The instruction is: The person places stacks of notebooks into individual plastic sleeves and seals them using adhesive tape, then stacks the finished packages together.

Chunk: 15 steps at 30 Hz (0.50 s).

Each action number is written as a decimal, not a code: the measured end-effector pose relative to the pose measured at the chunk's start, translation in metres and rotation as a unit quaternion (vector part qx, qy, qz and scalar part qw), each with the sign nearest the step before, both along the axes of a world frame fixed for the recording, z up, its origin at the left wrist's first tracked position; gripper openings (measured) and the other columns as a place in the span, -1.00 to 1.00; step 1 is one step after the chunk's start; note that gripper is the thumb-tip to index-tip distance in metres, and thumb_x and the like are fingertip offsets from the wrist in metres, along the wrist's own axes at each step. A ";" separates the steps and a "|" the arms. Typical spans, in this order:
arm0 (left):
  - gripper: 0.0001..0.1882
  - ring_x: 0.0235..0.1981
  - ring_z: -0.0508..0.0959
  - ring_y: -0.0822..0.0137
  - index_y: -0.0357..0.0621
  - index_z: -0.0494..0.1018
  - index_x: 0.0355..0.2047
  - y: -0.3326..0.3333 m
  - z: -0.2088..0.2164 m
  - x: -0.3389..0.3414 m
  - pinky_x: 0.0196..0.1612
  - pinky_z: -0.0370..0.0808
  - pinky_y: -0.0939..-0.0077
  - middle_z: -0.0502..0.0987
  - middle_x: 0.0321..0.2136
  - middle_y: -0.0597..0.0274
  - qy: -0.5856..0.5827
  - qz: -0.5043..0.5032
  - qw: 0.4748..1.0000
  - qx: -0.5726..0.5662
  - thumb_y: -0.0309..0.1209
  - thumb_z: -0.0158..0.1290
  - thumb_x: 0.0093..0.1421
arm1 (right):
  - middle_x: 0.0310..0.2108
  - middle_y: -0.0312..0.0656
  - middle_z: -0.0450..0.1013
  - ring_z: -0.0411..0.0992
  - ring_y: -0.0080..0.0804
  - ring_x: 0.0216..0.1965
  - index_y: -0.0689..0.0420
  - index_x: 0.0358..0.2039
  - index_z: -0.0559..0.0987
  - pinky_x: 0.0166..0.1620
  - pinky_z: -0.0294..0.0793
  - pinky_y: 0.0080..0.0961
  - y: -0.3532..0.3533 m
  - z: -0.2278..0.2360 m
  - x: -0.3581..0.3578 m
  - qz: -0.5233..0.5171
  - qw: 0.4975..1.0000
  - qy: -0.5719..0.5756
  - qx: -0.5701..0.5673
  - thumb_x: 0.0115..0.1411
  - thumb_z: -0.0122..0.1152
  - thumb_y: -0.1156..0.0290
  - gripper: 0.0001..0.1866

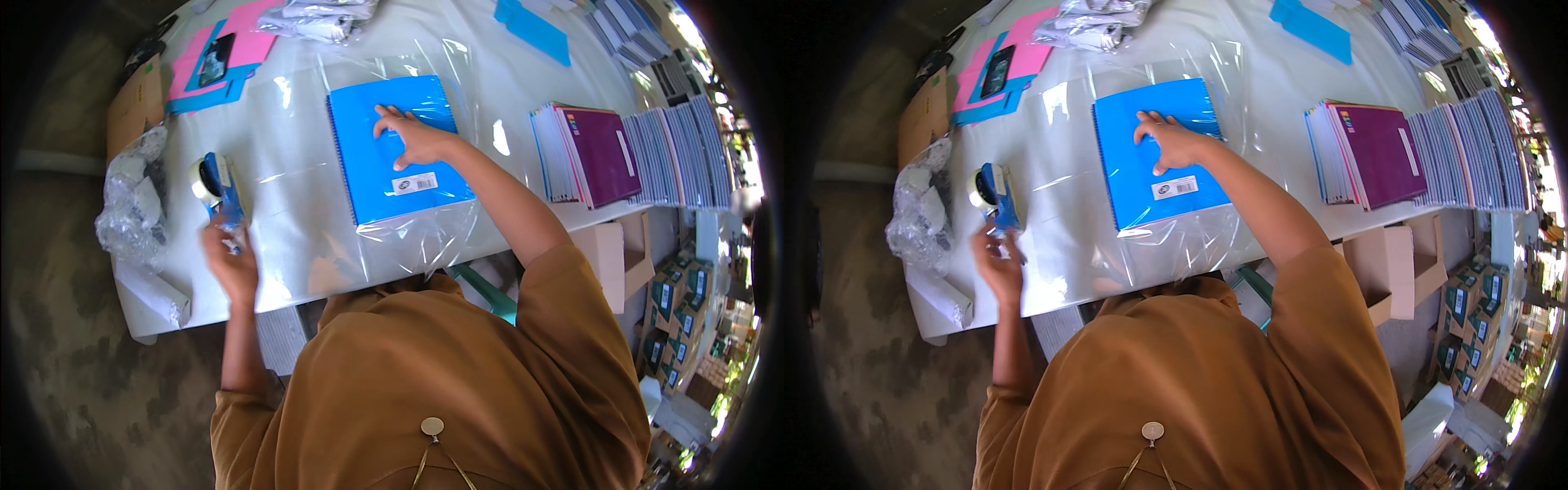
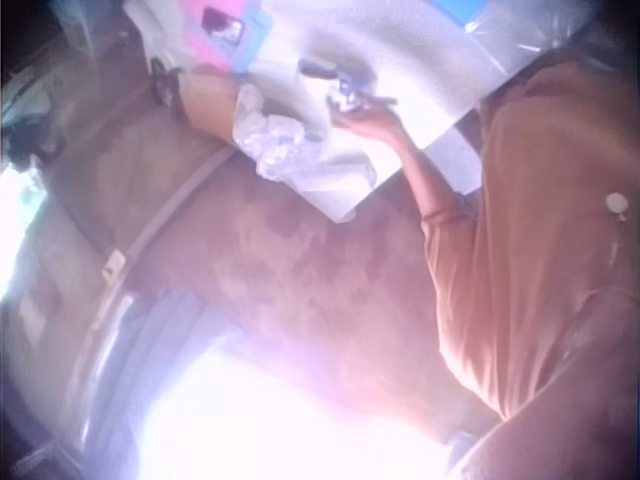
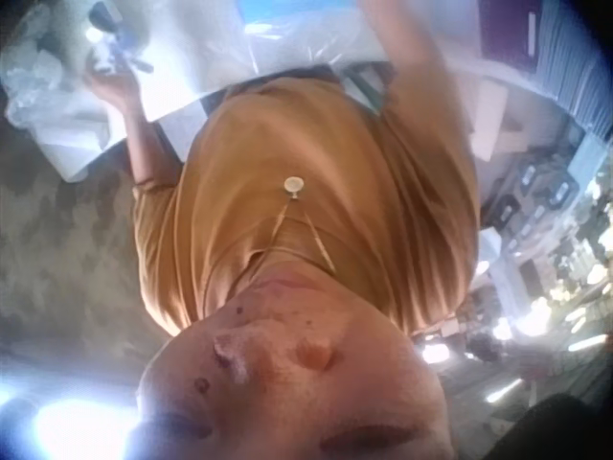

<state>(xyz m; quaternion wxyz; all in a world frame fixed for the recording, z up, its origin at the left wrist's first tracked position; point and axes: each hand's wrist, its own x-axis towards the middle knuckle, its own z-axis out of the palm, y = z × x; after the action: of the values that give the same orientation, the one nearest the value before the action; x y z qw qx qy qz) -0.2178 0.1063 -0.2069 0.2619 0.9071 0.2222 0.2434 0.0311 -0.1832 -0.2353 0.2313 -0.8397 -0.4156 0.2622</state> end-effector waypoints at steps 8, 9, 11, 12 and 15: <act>-0.62 -0.51 0.29 0.53 0.00 0.46 -0.15 0.111 0.009 0.013 -0.52 0.17 0.71 0.41 -0.43 0.34 0.199 0.101 0.830 -0.511 -0.06 -0.03 0.15 | 0.29 -0.23 -0.06 -0.12 -0.20 0.32 -0.15 0.18 0.17 0.22 -0.10 -0.15 0.023 0.029 -0.015 -0.062 0.994 -0.065 -0.068 -0.32 0.38 0.25 -0.04; -0.64 -0.57 0.24 0.53 0.00 0.47 -0.23 0.115 0.006 0.020 -0.55 0.13 0.67 0.37 -0.49 0.38 0.216 0.102 0.827 -0.510 -0.04 -0.01 0.12 | 0.29 -0.23 -0.06 -0.12 -0.20 0.32 -0.15 0.18 0.17 0.22 -0.10 -0.15 0.024 0.030 -0.016 -0.048 0.995 -0.064 -0.060 -0.32 0.38 0.25 -0.04; -0.65 -0.63 0.19 0.54 -0.01 0.48 -0.31 0.118 0.004 0.029 -0.59 0.10 0.64 0.32 -0.56 0.43 0.226 0.108 0.823 -0.510 -0.02 0.02 0.09 | 0.32 -0.24 -0.11 -0.19 -0.21 0.34 -0.20 0.19 0.15 0.25 -0.17 -0.13 0.025 0.031 -0.016 -0.068 0.993 -0.053 -0.082 -0.31 0.39 0.22 -0.03; -0.68 -0.63 0.18 0.55 -0.01 0.47 -0.33 0.119 0.005 0.029 -0.60 0.09 0.64 0.32 -0.56 0.43 0.265 0.084 0.819 -0.501 -0.06 0.02 0.11 | 0.32 -0.24 -0.11 -0.19 -0.21 0.34 -0.20 0.19 0.15 0.25 -0.17 -0.13 0.028 0.032 -0.016 -0.059 0.994 -0.055 -0.077 -0.31 0.39 0.22 -0.03; -0.75 -0.57 0.21 0.58 -0.03 0.46 -0.30 0.123 -0.004 0.011 -0.57 0.10 0.69 0.36 -0.51 0.45 0.231 0.031 0.811 -0.536 -0.15 0.00 0.17 | 0.33 -0.24 -0.14 -0.24 -0.20 0.35 -0.20 0.20 0.14 0.27 -0.22 -0.12 0.030 0.030 -0.017 -0.055 0.994 -0.047 -0.084 -0.31 0.41 0.21 -0.01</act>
<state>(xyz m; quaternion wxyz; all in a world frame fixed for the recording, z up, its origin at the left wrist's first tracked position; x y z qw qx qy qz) -0.2068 0.2293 -0.2104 0.6398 0.6451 0.3991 -0.1233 0.0138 -0.1532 -0.2054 0.1542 -0.8890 -0.3559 0.2432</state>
